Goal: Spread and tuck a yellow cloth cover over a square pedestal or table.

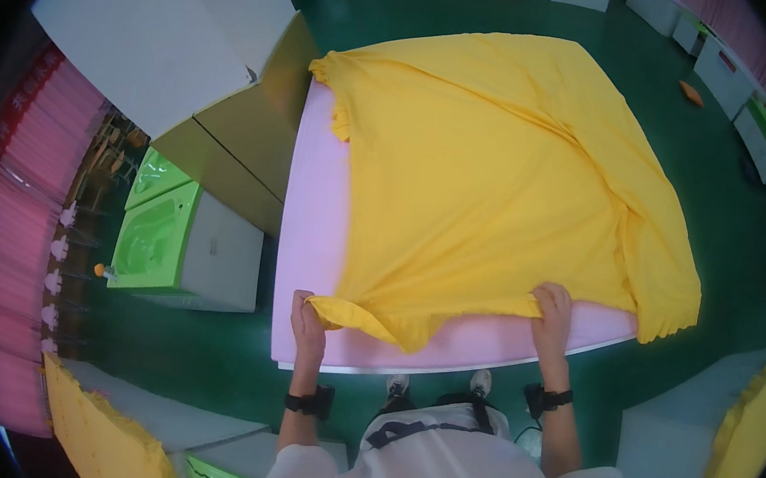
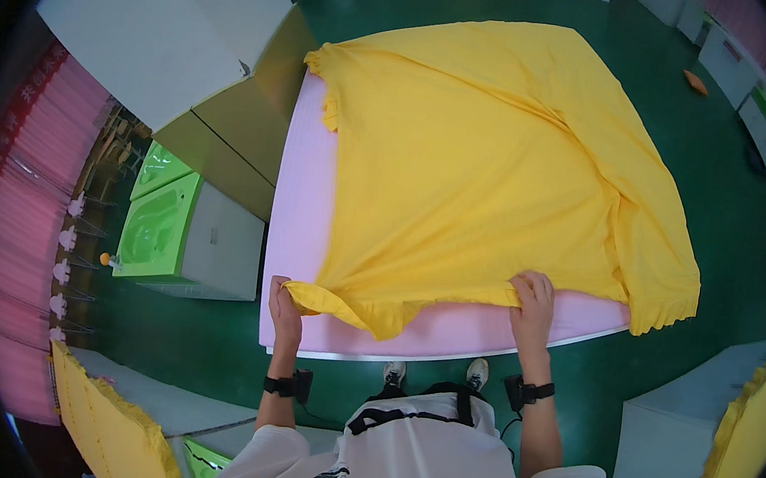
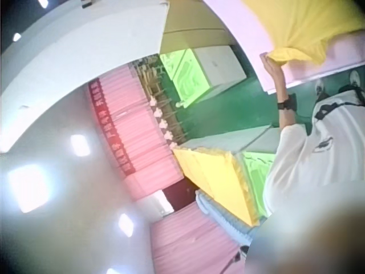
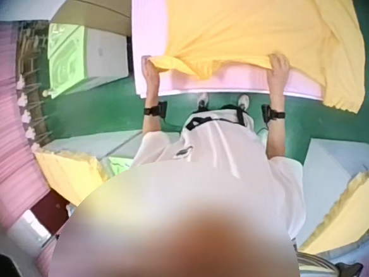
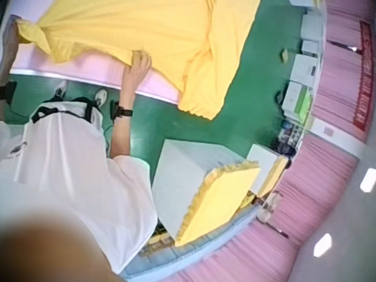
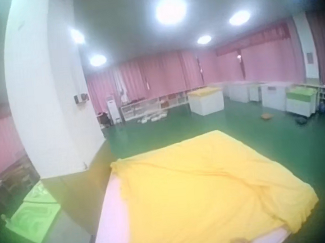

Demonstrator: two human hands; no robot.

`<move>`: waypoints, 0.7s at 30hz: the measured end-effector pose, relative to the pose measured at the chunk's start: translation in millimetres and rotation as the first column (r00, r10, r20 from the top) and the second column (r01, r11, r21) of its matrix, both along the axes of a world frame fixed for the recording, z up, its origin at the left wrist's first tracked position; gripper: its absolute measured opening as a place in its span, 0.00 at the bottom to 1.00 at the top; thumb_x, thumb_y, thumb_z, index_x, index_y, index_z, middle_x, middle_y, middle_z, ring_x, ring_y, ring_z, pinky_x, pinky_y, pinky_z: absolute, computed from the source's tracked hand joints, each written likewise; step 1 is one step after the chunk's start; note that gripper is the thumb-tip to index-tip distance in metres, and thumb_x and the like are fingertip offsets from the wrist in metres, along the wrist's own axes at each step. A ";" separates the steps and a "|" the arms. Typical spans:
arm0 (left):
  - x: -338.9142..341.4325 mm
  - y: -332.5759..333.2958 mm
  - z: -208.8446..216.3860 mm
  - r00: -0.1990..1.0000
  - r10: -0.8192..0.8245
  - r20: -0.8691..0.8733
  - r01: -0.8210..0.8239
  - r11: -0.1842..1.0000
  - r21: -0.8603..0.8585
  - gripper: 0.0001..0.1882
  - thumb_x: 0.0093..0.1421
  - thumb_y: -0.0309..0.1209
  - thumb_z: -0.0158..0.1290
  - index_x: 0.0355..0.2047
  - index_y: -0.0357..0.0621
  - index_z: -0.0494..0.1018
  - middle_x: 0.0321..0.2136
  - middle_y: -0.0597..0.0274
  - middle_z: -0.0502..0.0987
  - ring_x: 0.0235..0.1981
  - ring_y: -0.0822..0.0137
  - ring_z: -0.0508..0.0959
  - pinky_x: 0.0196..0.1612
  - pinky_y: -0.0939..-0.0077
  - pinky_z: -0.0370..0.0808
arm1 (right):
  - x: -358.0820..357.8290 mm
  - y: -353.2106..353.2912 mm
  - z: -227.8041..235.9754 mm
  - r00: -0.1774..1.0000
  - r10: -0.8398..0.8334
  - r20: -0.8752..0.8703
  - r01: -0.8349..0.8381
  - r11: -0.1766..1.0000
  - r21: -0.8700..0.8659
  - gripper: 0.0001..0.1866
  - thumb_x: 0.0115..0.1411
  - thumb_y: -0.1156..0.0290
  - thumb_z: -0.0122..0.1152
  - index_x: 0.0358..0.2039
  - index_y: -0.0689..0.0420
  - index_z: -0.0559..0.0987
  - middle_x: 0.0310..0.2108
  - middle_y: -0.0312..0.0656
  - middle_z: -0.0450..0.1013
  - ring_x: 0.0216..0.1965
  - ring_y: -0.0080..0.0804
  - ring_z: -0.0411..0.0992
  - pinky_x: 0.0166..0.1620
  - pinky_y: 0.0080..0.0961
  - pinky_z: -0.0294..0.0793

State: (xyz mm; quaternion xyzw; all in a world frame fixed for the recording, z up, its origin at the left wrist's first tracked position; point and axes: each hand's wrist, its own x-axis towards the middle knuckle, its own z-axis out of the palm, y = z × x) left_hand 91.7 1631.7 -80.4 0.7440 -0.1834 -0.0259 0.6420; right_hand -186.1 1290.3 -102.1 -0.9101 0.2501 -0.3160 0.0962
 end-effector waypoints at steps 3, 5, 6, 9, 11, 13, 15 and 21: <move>35.3 20.6 4.1 0.985 0.161 -0.062 -0.167 0.978 -0.126 0.09 0.65 0.30 0.35 0.33 0.43 0.65 0.26 0.65 0.64 0.29 0.71 0.69 0.37 0.74 0.69 | 5.3 28.1 -5.1 0.998 0.008 0.067 -0.019 0.987 0.161 0.15 0.43 0.78 0.69 0.34 0.58 0.77 0.37 0.47 0.74 0.42 0.46 0.73 0.42 0.40 0.72; 49.8 39.3 32.9 0.980 0.169 -0.109 -0.197 0.919 -0.341 0.07 0.64 0.34 0.38 0.31 0.47 0.62 0.26 0.66 0.62 0.28 0.71 0.67 0.34 0.74 0.68 | 14.1 59.9 17.1 0.999 0.026 -0.043 -0.008 0.926 0.377 0.15 0.44 0.71 0.73 0.29 0.59 0.75 0.24 0.45 0.74 0.29 0.42 0.75 0.32 0.33 0.73; 58.6 50.8 41.2 0.987 0.121 -0.106 -0.156 0.886 -0.437 0.07 0.63 0.35 0.39 0.30 0.48 0.61 0.26 0.67 0.60 0.26 0.72 0.65 0.32 0.74 0.67 | 18.3 70.2 12.3 0.999 0.036 0.028 -0.042 0.974 0.225 0.19 0.43 0.58 0.75 0.26 0.57 0.76 0.18 0.40 0.71 0.21 0.40 0.73 0.26 0.29 0.71; 75.3 99.6 61.9 0.991 0.072 -0.110 -0.121 0.829 -0.546 0.08 0.62 0.36 0.40 0.29 0.49 0.58 0.24 0.68 0.56 0.22 0.73 0.60 0.28 0.74 0.62 | 25.2 105.0 0.3 0.990 0.133 -0.035 -0.127 0.981 0.148 0.22 0.43 0.49 0.72 0.23 0.55 0.76 0.18 0.39 0.71 0.21 0.39 0.72 0.25 0.29 0.69; 93.0 133.5 53.2 0.992 0.069 -0.105 -0.117 0.816 -0.567 0.08 0.62 0.36 0.40 0.28 0.49 0.57 0.23 0.68 0.54 0.21 0.73 0.58 0.27 0.74 0.60 | 38.0 132.5 3.5 0.985 0.140 -0.098 -0.125 0.982 0.144 0.23 0.43 0.46 0.70 0.22 0.54 0.75 0.18 0.38 0.71 0.21 0.37 0.72 0.25 0.29 0.69; 107.9 168.2 32.2 0.986 0.168 0.015 -0.139 0.861 -0.489 0.09 0.60 0.31 0.37 0.23 0.47 0.55 0.23 0.67 0.53 0.20 0.73 0.58 0.24 0.77 0.59 | 52.5 159.4 6.6 0.978 0.142 -0.155 -0.120 0.982 0.143 0.25 0.43 0.43 0.68 0.22 0.53 0.75 0.18 0.38 0.71 0.22 0.36 0.72 0.25 0.29 0.69; 115.1 193.7 0.4 0.983 0.182 0.017 -0.160 0.902 -0.401 0.12 0.62 0.32 0.35 0.22 0.44 0.58 0.20 0.64 0.56 0.19 0.70 0.62 0.23 0.73 0.60 | 65.2 178.3 6.3 0.945 0.235 -0.229 -0.226 0.972 0.063 0.25 0.45 0.41 0.66 0.19 0.51 0.73 0.17 0.37 0.68 0.22 0.34 0.72 0.25 0.29 0.69; 104.7 247.3 -110.7 0.961 -0.035 0.275 -0.091 0.897 0.432 0.15 0.64 0.34 0.40 0.25 0.35 0.67 0.19 0.47 0.68 0.22 0.49 0.71 0.26 0.60 0.66 | 68.5 207.6 -23.9 0.846 0.374 -0.381 -0.352 0.927 0.129 0.24 0.49 0.41 0.63 0.23 0.50 0.72 0.18 0.35 0.67 0.23 0.35 0.72 0.27 0.29 0.70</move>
